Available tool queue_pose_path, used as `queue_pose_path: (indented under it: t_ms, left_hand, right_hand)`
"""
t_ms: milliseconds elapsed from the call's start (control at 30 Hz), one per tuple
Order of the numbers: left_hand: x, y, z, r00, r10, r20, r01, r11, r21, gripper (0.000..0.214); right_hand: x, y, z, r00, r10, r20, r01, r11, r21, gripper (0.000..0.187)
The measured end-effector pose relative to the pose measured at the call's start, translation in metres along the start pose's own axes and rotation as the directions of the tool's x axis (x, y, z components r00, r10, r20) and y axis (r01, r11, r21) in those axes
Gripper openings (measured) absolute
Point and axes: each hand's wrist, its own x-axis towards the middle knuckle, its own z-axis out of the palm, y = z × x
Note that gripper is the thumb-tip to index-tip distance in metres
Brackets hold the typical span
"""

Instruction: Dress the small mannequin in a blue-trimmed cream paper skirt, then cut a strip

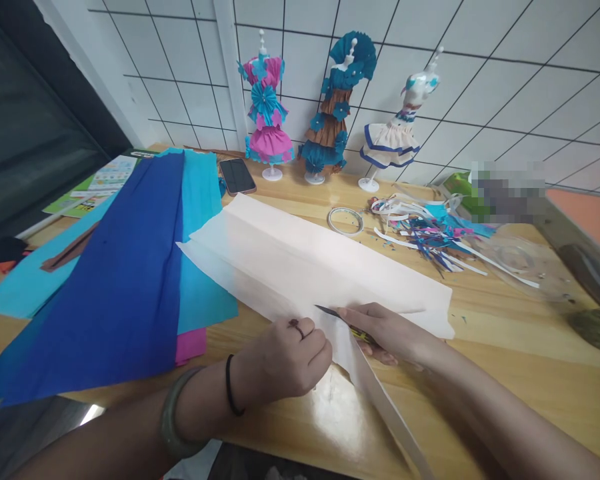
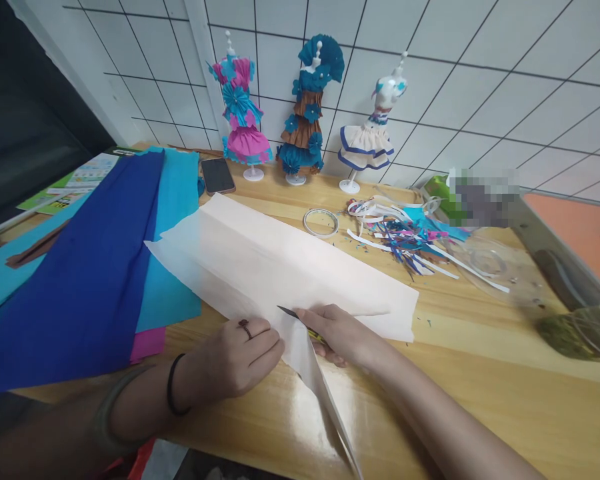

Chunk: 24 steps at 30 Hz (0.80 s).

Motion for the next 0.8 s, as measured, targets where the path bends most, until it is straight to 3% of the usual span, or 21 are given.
queue_pose_path:
  t_ms: [800]
  left_hand:
    - [-0.0010,0.0009,0.0001,1.000,0.007,-0.007,-0.008,1.000,-0.018,0.010]
  right_hand:
    - [0.0082,-0.0058,0.0040,1.000,-0.009,-0.017,0.008,0.998,-0.060,0.049]
